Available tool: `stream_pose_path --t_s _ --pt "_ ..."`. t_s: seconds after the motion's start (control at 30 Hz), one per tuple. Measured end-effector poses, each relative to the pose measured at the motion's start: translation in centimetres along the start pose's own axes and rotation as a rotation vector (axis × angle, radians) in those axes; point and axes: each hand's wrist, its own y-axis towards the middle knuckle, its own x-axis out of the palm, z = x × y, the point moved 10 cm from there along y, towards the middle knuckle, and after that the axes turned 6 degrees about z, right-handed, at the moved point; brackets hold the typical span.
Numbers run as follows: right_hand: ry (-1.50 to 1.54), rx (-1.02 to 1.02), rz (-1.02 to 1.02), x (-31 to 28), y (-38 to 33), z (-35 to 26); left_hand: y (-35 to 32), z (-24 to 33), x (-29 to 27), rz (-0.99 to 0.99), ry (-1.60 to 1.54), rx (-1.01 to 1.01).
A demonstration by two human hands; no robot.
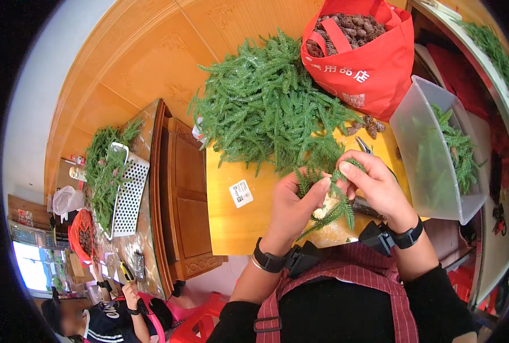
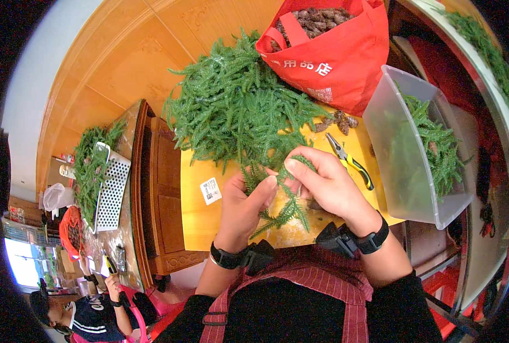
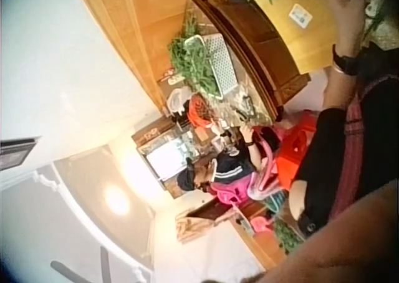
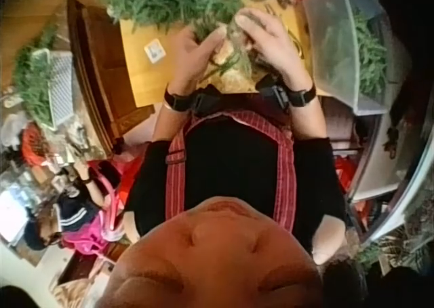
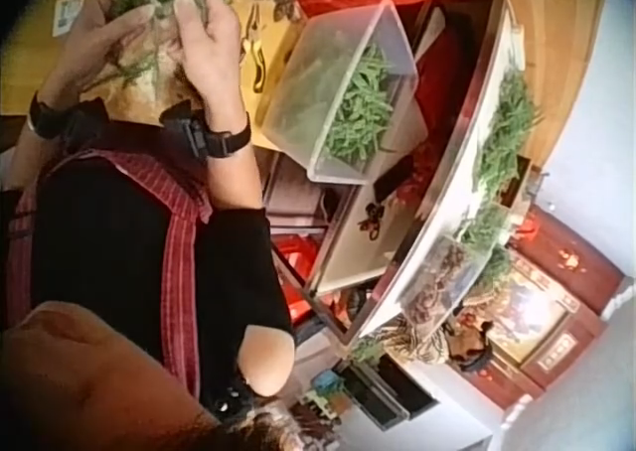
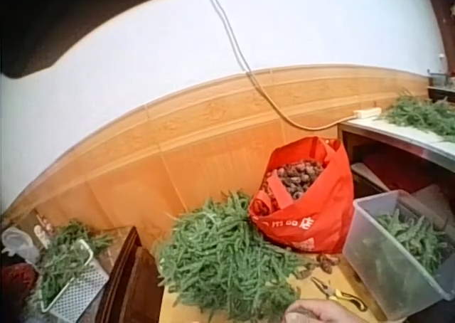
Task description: Trim and sort green plants using hand shears at a workbench.
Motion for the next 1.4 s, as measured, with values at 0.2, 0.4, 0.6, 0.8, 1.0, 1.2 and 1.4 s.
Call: stream_pose_path --t_s 0.2,0.4,0.6,0.8,1.0,1.2,1.4 --pt "-0.529 -0.595 -0.055 1.6 -1.1 -4.8 -0.1 -0.3 -0.1 -0.063 -0.02 -0.069" --pt "-0.071 -0.038 -0.137 1.1 0.5 -0.9 -0.5 -0.5 0.3 -0.095 -0.002 -0.064" --pt "0.32 0.283 -0.157 1.4 0.5 2.0 -0.4 -0.8 0.7 -0.095 -0.032 -0.099" --pt "0.214 -0.124 -0.061 1.1 0.0 0.8 0.5 -1.7 -1.2 0.073 -0.174 -0.095" --pt "0.071 -0.18 0.075 -0.4 -0.5 1.9 0.8 -1.8 -0.9 0.067 -0.248 -0.087" --pt "0.08 -0.154 0.077 -0.9 -0.6 1.4 0.5 -1.0 -1.8 0.153 -0.356 -0.046" --pt "0.129 -0.157 -0.02 0.4 -0.8 0.7 0.3 -1.1 -1.0 0.032 -0.224 -0.014"
